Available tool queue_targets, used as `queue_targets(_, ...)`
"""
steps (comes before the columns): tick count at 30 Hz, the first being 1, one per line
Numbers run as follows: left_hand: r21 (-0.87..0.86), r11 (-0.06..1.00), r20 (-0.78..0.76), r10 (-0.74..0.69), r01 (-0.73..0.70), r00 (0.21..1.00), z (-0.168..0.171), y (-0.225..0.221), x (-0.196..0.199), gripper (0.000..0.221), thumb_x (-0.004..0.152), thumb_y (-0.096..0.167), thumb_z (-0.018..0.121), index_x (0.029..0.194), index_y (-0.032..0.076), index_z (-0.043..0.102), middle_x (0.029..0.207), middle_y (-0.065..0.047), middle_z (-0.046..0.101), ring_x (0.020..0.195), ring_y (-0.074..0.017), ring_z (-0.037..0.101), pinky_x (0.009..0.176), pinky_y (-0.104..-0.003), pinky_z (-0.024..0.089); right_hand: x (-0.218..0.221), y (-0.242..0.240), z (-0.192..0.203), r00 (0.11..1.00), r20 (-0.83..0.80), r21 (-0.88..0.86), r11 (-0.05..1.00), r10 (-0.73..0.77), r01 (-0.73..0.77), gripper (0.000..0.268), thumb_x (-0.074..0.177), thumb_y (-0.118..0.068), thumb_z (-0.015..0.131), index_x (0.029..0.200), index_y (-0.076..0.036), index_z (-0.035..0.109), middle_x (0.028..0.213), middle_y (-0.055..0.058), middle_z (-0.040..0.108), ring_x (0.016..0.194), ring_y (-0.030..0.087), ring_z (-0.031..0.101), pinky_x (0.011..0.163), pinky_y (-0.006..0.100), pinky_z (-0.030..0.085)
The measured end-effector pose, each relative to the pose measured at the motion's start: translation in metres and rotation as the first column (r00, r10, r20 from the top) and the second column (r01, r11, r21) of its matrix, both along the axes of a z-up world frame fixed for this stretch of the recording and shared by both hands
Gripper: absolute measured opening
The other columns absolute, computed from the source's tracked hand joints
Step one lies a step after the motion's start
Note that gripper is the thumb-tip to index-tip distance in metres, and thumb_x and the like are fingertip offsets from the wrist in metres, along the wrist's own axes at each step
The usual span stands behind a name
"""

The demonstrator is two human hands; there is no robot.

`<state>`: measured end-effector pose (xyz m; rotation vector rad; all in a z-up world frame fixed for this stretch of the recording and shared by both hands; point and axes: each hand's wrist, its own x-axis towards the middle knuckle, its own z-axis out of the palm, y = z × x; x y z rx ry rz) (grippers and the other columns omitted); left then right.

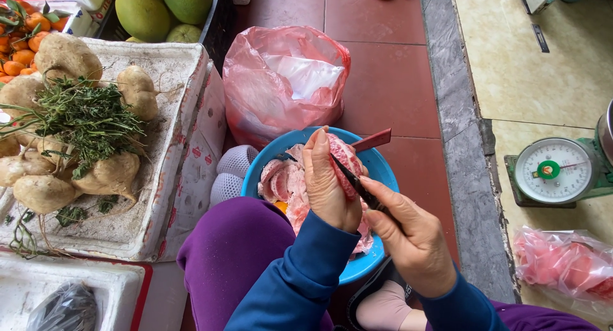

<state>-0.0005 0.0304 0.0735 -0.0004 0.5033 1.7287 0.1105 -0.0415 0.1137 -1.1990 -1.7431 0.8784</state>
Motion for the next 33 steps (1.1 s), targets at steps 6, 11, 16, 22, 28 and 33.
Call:
queue_targets(6, 0.082, 0.996, -0.072, -0.04, 0.046, 0.997, 0.0, 0.001, 0.001, 0.038, 0.1, 0.027, 0.061, 0.132, 0.01, 0.051, 0.088, -0.006, 0.059, 0.063, -0.0103, 0.058, 0.048, -0.023, 0.051, 0.029, 0.007, 0.013, 0.985, -0.083, -0.194, 0.972, -0.15, 0.132, 0.052, 0.094, -0.009, 0.061, 0.146, -0.009, 0.06, 0.079, 0.002, 0.064, 0.048, 0.007, 0.044, 0.04, 0.02, 0.033)
queue_targets(11, 0.12, 0.991, -0.07, -0.048, 0.056, 0.996, -0.002, 0.004, -0.001, 0.044, 0.1, 0.03, 0.062, 0.137, 0.011, 0.048, 0.091, -0.008, 0.06, 0.071, -0.0129, 0.063, 0.053, -0.023, 0.056, 0.043, 0.014, 0.018, 0.963, -0.253, -0.27, 0.963, -0.097, 0.027, 0.045, 0.099, -0.014, 0.052, 0.144, -0.005, 0.056, 0.07, 0.006, 0.06, 0.043, 0.008, 0.047, 0.036, 0.02, 0.034)
queue_targets(16, 0.207, 0.978, -0.032, 0.0, 0.007, 0.999, -0.002, 0.005, -0.001, 0.046, 0.1, 0.032, 0.063, 0.138, 0.012, 0.046, 0.085, -0.006, 0.059, 0.063, -0.0109, 0.06, 0.052, -0.023, 0.052, 0.018, -0.006, -0.002, 0.954, -0.3, -0.343, 0.936, -0.027, -0.081, 0.064, 0.092, -0.006, 0.06, 0.153, -0.01, 0.042, 0.076, 0.009, 0.062, 0.045, 0.011, 0.054, 0.037, 0.023, 0.046)
queue_targets(22, 0.201, 0.979, -0.034, 0.05, -0.042, 0.998, 0.0, 0.005, -0.004, 0.043, 0.101, 0.034, 0.06, 0.135, 0.014, 0.043, 0.08, -0.008, 0.06, 0.053, -0.0109, 0.052, 0.047, -0.024, 0.046, 0.008, -0.009, -0.009, 0.963, -0.268, -0.313, 0.948, -0.029, -0.059, 0.063, 0.094, -0.012, 0.062, 0.154, -0.01, 0.042, 0.073, 0.006, 0.061, 0.042, 0.009, 0.05, 0.037, 0.02, 0.041)
queue_targets(28, 0.205, 0.974, -0.092, 0.117, -0.096, 0.989, -0.005, 0.006, -0.004, 0.049, 0.098, 0.033, 0.063, 0.138, 0.013, 0.042, 0.087, -0.01, 0.061, 0.063, -0.0126, 0.057, 0.054, -0.024, 0.05, 0.005, -0.009, -0.009, 0.962, -0.271, -0.33, 0.942, -0.027, -0.066, 0.059, 0.094, -0.01, 0.062, 0.151, -0.01, 0.047, 0.075, 0.006, 0.061, 0.044, 0.008, 0.049, 0.038, 0.019, 0.04)
queue_targets(33, 0.186, 0.977, -0.126, 0.127, -0.102, 0.984, 0.001, 0.003, -0.002, 0.044, 0.099, 0.032, 0.062, 0.136, 0.014, 0.044, 0.086, -0.008, 0.061, 0.065, -0.0112, 0.059, 0.056, -0.023, 0.051, 0.0, -0.009, -0.006, 0.971, -0.235, -0.25, 0.968, -0.035, -0.026, 0.056, 0.094, -0.009, 0.063, 0.149, -0.009, 0.05, 0.07, 0.002, 0.059, 0.044, 0.006, 0.044, 0.038, 0.019, 0.036)
